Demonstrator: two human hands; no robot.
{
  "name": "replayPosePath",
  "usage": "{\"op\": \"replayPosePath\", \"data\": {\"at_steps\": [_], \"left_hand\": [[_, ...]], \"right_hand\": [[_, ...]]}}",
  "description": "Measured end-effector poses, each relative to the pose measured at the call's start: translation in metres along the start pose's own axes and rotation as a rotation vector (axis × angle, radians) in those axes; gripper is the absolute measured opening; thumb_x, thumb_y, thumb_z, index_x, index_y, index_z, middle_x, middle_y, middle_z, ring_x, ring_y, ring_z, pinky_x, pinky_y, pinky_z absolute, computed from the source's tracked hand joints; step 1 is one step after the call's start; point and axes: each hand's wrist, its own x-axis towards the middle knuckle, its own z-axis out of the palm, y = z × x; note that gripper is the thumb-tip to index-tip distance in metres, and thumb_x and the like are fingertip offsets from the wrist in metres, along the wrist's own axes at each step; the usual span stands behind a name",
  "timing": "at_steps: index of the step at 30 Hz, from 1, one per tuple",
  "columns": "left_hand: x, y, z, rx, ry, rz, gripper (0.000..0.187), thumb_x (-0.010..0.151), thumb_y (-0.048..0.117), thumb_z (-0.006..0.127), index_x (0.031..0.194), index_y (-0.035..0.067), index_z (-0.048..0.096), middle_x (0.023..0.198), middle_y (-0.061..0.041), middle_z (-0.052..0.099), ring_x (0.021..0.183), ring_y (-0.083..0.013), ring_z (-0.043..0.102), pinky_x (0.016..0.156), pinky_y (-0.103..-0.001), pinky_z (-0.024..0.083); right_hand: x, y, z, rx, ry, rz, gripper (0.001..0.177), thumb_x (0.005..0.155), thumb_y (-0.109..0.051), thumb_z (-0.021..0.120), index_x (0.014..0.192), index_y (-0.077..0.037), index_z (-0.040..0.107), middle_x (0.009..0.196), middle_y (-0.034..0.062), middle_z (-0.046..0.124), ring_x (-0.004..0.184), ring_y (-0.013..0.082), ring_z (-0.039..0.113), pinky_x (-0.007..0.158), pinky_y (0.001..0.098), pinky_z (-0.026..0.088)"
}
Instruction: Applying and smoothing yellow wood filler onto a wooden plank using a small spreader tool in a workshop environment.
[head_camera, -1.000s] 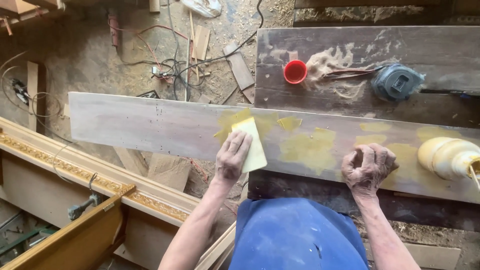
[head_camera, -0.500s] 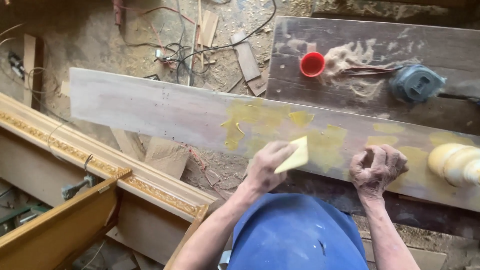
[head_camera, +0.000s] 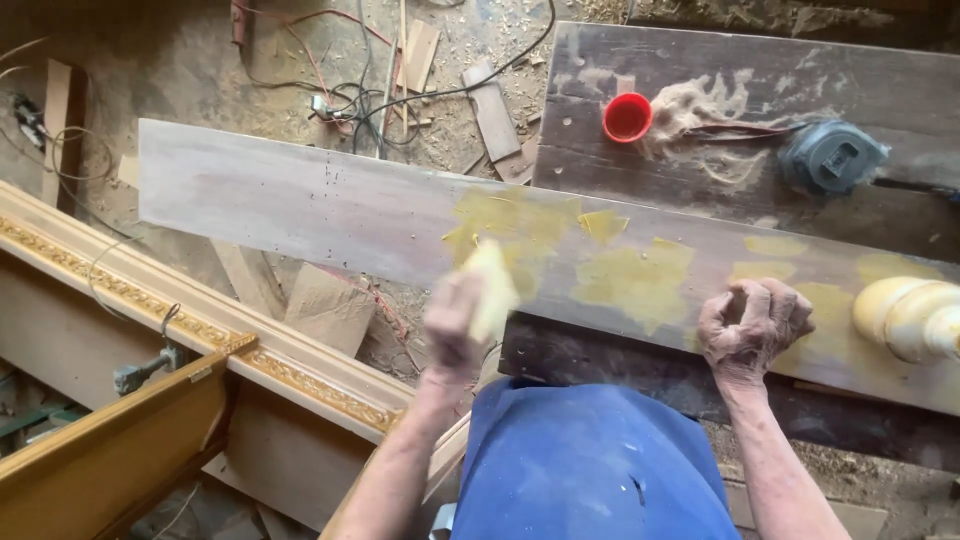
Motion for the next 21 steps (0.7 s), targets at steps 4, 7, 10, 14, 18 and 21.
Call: {"op": "replayPosePath", "data": {"at_steps": [4,7,10,14,18,21], "left_hand": [[0.010,0.004,0.026,-0.040,0.203,0.038,0.047,0.101,0.018,0.072,0.136,0.006,0.044,0.087,-0.018,0.069,0.073,-0.0299,0.064,0.052,-0.038,0.050],[0.001,0.041,0.043,-0.021,0.222,0.082,0.070,0.075,-0.006,0.075,0.139,0.003,0.048,0.100,-0.025,0.067,0.085,-0.0390,0.067,0.068,-0.045,0.058],[0.015,0.048,0.029,-0.200,-0.142,-0.037,0.039,0.079,-0.003,0.057,0.117,0.003,0.066,0.107,-0.018,0.069,0.089,-0.0359,0.069,0.073,-0.041,0.059],[0.013,0.018,0.042,0.089,-0.018,0.024,0.040,0.081,0.009,0.083,0.116,-0.004,0.070,0.104,-0.027,0.073,0.090,-0.0381,0.072,0.067,-0.040,0.064],[0.014,0.049,0.036,-0.019,-0.126,0.103,0.046,0.076,-0.001,0.073,0.122,-0.002,0.064,0.107,-0.019,0.069,0.093,-0.0355,0.068,0.075,-0.042,0.060],[-0.008,0.001,0.038,-0.252,-0.013,0.045,0.066,0.066,-0.010,0.081,0.128,0.005,0.063,0.113,-0.020,0.069,0.103,-0.0353,0.068,0.083,-0.034,0.061]], "right_hand": [[0.004,-0.002,0.001,0.016,0.005,-0.006,0.018,0.078,-0.012,0.066,0.096,-0.011,0.069,0.108,0.0090,0.063,0.105,0.0322,0.054,0.089,0.0428,0.035],[0.000,-0.002,0.001,0.018,0.008,-0.006,0.018,0.077,-0.012,0.067,0.096,-0.012,0.069,0.108,0.0079,0.063,0.104,0.0329,0.055,0.089,0.0431,0.035],[0.002,-0.002,0.002,0.016,0.021,-0.005,0.017,0.077,-0.009,0.067,0.094,-0.011,0.070,0.108,0.0090,0.064,0.106,0.0340,0.055,0.089,0.0439,0.037],[0.002,-0.002,0.001,0.003,0.015,0.006,0.017,0.079,-0.010,0.068,0.095,-0.011,0.069,0.109,0.0097,0.064,0.106,0.0332,0.055,0.090,0.0436,0.036],[0.001,-0.003,0.002,0.009,0.014,0.006,0.017,0.078,-0.009,0.068,0.094,-0.011,0.069,0.109,0.0087,0.064,0.107,0.0327,0.055,0.090,0.0431,0.036],[0.000,-0.001,0.002,-0.005,0.015,0.000,0.017,0.077,-0.009,0.067,0.095,-0.011,0.069,0.110,0.0094,0.065,0.107,0.0337,0.055,0.090,0.0436,0.036]]}}
